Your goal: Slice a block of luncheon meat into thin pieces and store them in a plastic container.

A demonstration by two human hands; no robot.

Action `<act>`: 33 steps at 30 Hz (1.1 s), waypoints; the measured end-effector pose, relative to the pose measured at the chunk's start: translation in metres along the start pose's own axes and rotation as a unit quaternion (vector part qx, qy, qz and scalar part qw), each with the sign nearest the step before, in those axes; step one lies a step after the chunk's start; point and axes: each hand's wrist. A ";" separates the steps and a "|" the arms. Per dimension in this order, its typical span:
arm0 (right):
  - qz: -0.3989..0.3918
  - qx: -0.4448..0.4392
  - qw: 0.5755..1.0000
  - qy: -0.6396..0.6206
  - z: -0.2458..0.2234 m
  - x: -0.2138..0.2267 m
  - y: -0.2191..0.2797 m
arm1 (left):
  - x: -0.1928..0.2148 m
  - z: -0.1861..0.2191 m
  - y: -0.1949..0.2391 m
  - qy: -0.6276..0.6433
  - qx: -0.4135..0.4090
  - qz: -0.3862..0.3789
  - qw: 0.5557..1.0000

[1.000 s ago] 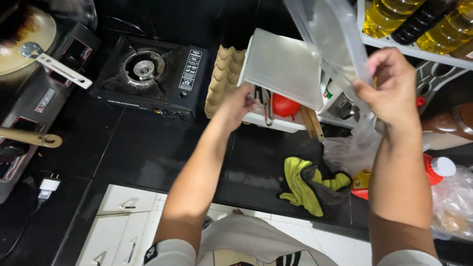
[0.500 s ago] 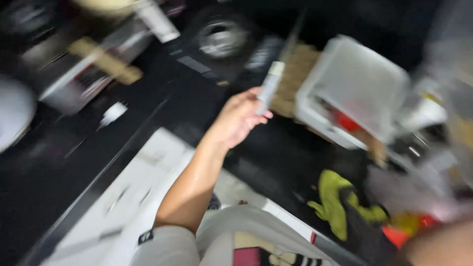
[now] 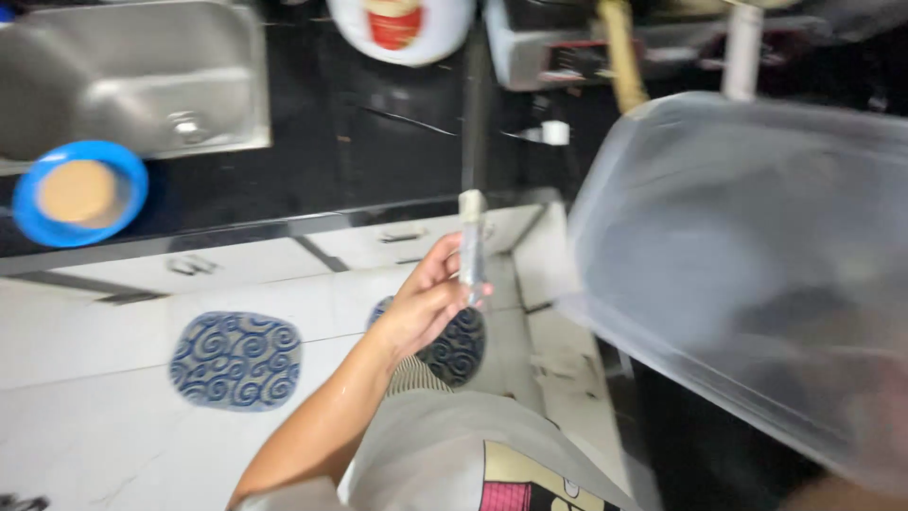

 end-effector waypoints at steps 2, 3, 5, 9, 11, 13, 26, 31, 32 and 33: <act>-0.011 -0.052 0.992 -0.112 0.036 0.027 -0.058 | 0.029 0.027 0.037 0.038 0.001 0.133 0.990; -0.014 -0.058 0.991 -0.116 0.066 0.058 -0.100 | 0.048 0.039 0.057 0.033 -0.003 0.138 0.990; 0.102 0.096 0.942 0.305 0.132 0.118 -0.178 | 0.086 0.063 0.098 -0.006 -0.025 0.220 0.975; 0.228 0.031 0.867 0.442 0.257 0.205 -0.326 | 0.136 0.131 0.167 -0.005 -0.109 0.247 0.963; 0.260 -0.032 0.889 0.376 0.302 0.227 -0.378 | 0.148 0.162 0.200 -0.106 -0.086 0.316 0.939; 0.278 -0.051 0.873 0.397 0.332 0.230 -0.414 | 0.158 0.180 0.221 -0.131 -0.114 0.324 0.930; 0.083 0.136 0.504 0.849 0.433 0.179 -0.465 | 0.190 0.142 0.203 -0.093 -0.036 0.309 0.946; 0.067 -0.197 0.838 0.504 0.536 0.165 -0.433 | 0.191 0.135 0.141 -0.172 -0.087 0.262 0.946; 0.058 -0.243 0.826 0.506 0.548 0.178 -0.423 | 0.186 0.134 0.131 -0.206 -0.074 0.261 0.940; 0.054 -0.252 0.824 0.505 0.554 0.164 -0.428 | 0.187 0.138 0.126 -0.204 -0.079 0.270 0.938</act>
Point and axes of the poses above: each hand's wrist, its own y-axis away from the middle knuckle, its own x-axis out of the back of the hand, z = x × y, and after that the axes turned 7 degrees about -z, right-handed
